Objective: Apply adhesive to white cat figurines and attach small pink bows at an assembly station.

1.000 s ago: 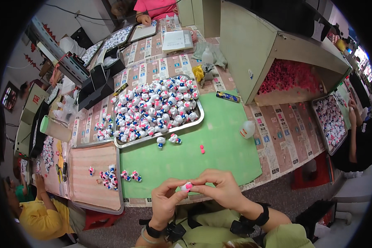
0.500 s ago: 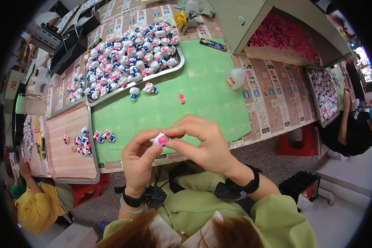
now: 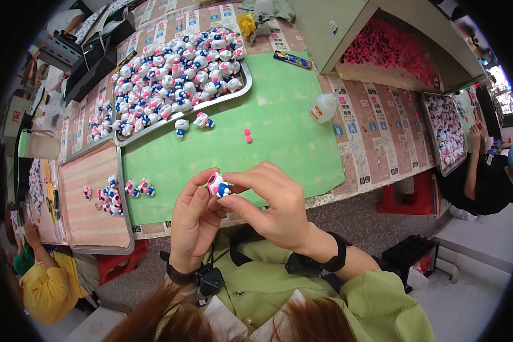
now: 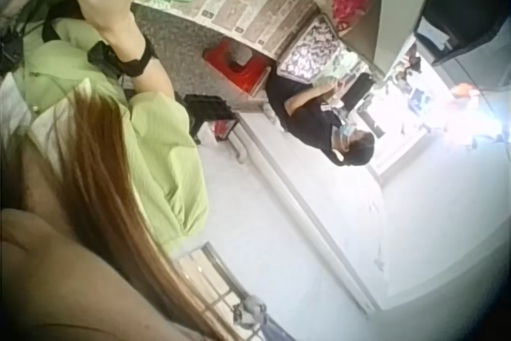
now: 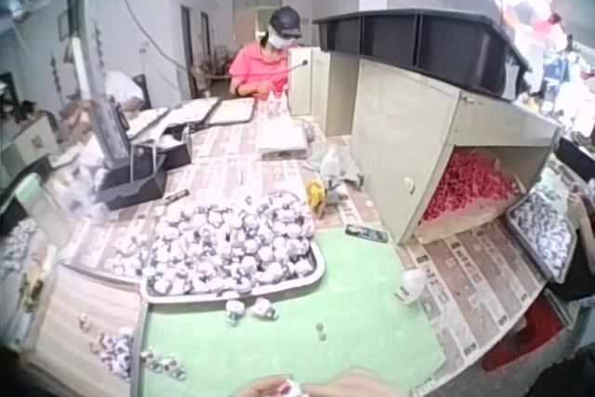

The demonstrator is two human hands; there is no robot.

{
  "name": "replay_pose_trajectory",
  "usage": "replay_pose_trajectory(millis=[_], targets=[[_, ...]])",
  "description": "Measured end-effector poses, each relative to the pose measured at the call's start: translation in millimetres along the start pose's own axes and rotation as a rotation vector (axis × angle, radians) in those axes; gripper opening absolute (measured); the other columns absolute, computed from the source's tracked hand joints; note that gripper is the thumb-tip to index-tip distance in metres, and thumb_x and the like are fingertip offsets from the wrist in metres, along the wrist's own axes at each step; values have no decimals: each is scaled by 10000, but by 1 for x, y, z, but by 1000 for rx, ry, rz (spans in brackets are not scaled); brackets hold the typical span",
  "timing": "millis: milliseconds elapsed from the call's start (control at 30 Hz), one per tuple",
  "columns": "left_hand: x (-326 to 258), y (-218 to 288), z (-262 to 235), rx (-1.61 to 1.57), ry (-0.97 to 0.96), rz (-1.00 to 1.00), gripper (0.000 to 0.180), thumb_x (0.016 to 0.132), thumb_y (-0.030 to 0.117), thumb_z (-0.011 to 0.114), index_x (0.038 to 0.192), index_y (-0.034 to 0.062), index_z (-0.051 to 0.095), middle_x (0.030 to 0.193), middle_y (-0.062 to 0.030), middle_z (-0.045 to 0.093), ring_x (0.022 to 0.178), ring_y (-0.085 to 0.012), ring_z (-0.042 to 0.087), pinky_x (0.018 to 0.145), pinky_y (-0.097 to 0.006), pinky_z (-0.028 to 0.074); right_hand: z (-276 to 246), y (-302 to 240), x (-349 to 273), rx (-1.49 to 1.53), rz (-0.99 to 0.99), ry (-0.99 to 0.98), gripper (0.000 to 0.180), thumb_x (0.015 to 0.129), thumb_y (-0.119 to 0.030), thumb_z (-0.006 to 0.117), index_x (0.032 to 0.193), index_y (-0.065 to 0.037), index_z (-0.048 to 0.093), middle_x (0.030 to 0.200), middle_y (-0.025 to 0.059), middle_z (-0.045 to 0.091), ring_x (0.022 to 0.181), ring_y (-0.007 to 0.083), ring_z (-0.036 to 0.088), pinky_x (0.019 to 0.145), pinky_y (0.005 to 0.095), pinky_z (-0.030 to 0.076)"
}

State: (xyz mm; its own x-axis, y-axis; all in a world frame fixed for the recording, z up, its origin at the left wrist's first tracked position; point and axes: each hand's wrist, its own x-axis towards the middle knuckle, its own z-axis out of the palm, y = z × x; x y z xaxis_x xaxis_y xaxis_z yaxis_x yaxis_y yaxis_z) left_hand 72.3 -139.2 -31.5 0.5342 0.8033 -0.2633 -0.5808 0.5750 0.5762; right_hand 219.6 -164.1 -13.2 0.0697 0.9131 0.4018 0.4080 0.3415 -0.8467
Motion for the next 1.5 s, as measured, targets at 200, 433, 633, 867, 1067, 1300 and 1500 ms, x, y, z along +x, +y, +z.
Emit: replay_pose_trajectory(millis=[200,433,633,867,1067,1300,1500], targets=[[0,0,-3,-44,-66,-22,267,857,153,467,1059,-17,422,932,-114,562,801,-169,579,747,-289,466,0,0,-1,13,24,11,197,663,-61,648,850,-15,607,675,80,584,614,194,537,556,276,407],[3,30,-15,742,184,116,240,792,99,551,994,-6,475,854,-68,564,701,-113,550,630,-229,445,-9,8,-4,-139,3,58,199,670,-51,643,856,-4,588,761,103,570,647,195,524,564,278,413],[7,89,-46,1847,503,234,257,741,98,586,977,14,528,885,-100,549,696,-165,533,611,-256,426,-51,50,-13,-175,225,383,380,702,-52,617,1056,-13,484,998,91,496,791,142,467,677,251,387],[65,71,-34,1956,138,437,294,740,102,579,1016,41,499,980,-146,472,793,-287,513,697,-335,416,-75,93,24,-228,367,299,723,631,-169,695,1220,-6,309,1155,129,392,954,186,427,775,283,369],[74,63,-30,2071,217,334,212,689,23,571,856,16,442,895,-162,483,781,-339,505,674,-376,403,-85,137,42,-173,329,234,734,606,-204,698,1208,-3,330,1095,143,451,881,197,487,720,303,406],[52,63,-14,1960,143,282,348,736,-35,491,1074,38,453,881,-148,512,783,-275,530,687,-340,414,-101,135,65,-202,433,78,468,659,-177,652,1055,12,488,880,90,572,780,166,552,697,259,425],[13,46,4,550,93,-20,300,793,27,516,1083,35,442,890,-67,502,807,-160,542,684,-263,449,-80,46,34,364,477,107,356,733,-115,598,1049,6,486,887,59,572,804,137,561,659,239,448]])
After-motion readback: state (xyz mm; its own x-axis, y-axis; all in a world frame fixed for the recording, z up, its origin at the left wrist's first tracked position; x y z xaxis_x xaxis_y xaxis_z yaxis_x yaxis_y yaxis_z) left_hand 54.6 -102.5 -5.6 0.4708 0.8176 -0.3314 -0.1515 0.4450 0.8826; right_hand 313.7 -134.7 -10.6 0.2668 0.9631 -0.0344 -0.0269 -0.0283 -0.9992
